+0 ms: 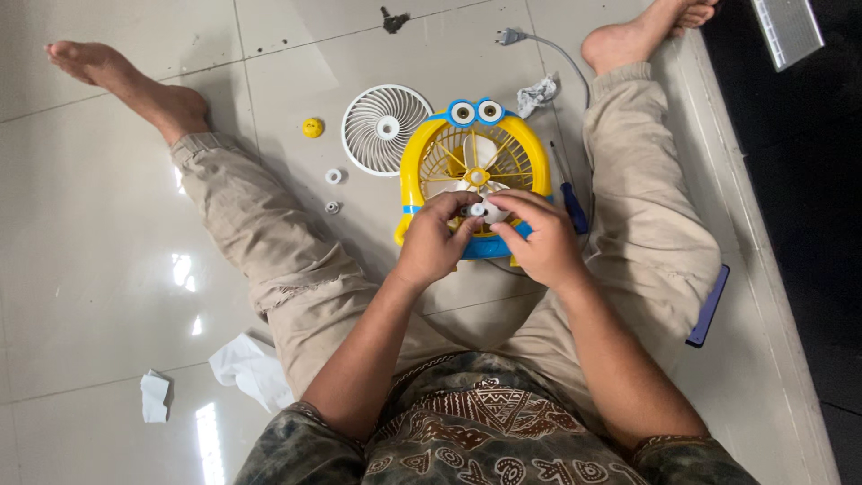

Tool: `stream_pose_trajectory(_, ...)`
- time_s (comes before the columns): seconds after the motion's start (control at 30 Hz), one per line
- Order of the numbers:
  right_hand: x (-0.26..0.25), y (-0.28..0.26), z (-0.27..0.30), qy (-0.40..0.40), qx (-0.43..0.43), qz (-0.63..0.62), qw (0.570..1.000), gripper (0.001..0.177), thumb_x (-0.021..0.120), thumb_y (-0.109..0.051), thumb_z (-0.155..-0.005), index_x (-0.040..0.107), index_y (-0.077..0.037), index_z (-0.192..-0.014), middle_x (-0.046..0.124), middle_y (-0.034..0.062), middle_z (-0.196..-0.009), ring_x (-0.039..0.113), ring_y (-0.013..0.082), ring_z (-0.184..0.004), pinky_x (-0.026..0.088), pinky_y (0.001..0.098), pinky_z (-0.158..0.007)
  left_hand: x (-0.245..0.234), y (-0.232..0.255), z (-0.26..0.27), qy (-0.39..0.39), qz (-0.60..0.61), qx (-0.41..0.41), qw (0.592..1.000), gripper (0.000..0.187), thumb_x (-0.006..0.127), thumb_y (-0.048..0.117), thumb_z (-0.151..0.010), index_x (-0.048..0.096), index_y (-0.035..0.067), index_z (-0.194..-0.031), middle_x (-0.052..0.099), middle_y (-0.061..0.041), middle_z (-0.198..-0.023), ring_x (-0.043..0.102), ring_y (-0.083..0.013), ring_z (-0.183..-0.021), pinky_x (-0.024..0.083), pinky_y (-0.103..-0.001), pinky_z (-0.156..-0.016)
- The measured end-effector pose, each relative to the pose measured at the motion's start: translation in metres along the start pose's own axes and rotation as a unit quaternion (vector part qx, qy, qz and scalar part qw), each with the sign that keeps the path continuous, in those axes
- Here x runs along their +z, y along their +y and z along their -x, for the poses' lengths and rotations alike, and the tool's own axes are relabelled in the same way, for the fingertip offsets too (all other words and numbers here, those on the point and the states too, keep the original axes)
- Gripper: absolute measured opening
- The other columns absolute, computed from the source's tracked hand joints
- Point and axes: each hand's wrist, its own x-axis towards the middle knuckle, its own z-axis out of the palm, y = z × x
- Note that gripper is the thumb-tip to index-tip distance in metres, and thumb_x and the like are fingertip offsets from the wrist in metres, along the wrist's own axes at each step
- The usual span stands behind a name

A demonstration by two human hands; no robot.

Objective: The person disassembles a small yellow and blue electric fan by removing the front grille and fan blades, then reassembles it by placing the blades and grille back and securing them with a screwdriver. The person uses a screwdriver to tighten the central screw and adjusts the fan components.

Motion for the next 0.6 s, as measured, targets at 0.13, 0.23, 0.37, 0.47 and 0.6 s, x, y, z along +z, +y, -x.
stream_pose_trajectory(0.13,-0.006,-0.006,-0.01,-0.018,-0.005,0.012,1.0,0.033,0.075,-0.002,-0.088,0.07,-0.002,-0.121,0.073,0.0154,-0.118,0.073,0.0293,-0.106,0.057,0.0357,-0.092,0.012,0.007,-0.005,-0.013,0.091,-0.011,0.996,0.028,0.073,0.006,-0.093,0.065,-0.002,-0.119,0.075,-0.013,-0.108,0.074,-0.0175,-0.096,0.059,-0.031,-0.086)
stream_pose_trajectory(0.23,-0.006,-0.006,-0.012,-0.017,0.0,0.018,1.0,0.032,0.074,-0.001,-0.088,0.071,-0.003,-0.12,0.074,0.0142,-0.116,0.074,0.0277,-0.105,0.058,0.035,-0.091,0.021,0.002,-0.006,-0.028,0.172,-0.057,0.983,0.025,0.07,0.004,-0.095,0.064,-0.003,-0.118,0.076,-0.01,-0.106,0.074,-0.0154,-0.097,0.059,-0.03,-0.087)
stream_pose_trajectory(0.37,-0.007,-0.003,-0.014,-0.011,0.002,0.019,1.0,0.031,0.078,-0.003,-0.085,0.072,-0.002,-0.116,0.074,0.0136,-0.112,0.074,0.0271,-0.101,0.058,0.0342,-0.087,0.028,-0.007,-0.009,-0.03,0.257,-0.122,0.958,0.024,0.065,0.004,-0.099,0.064,-0.005,-0.121,0.076,-0.009,-0.106,0.072,-0.0131,-0.097,0.058,-0.029,-0.087)
stream_pose_trajectory(0.47,-0.006,-0.001,-0.017,-0.002,0.008,0.006,1.0,0.027,0.08,-0.004,-0.084,0.072,-0.001,-0.109,0.075,0.0121,-0.109,0.075,0.0253,-0.098,0.059,0.0332,-0.085,0.031,-0.011,-0.012,-0.027,0.263,-0.129,0.956,0.025,0.061,0.005,-0.102,0.065,-0.005,-0.124,0.076,-0.008,-0.11,0.07,-0.012,-0.101,0.056,-0.028,-0.092)
stream_pose_trajectory(0.6,0.0,0.009,-0.022,0.005,0.013,-0.007,1.0,0.021,0.079,-0.004,-0.086,0.071,-0.001,-0.106,0.075,0.0113,-0.107,0.075,0.0231,-0.095,0.058,0.0323,-0.081,0.024,-0.012,-0.012,-0.023,0.236,-0.097,0.967,0.033,0.056,0.004,-0.101,0.063,0.001,-0.133,0.072,-0.01,-0.125,0.067,-0.0176,-0.112,0.052,-0.031,-0.1)
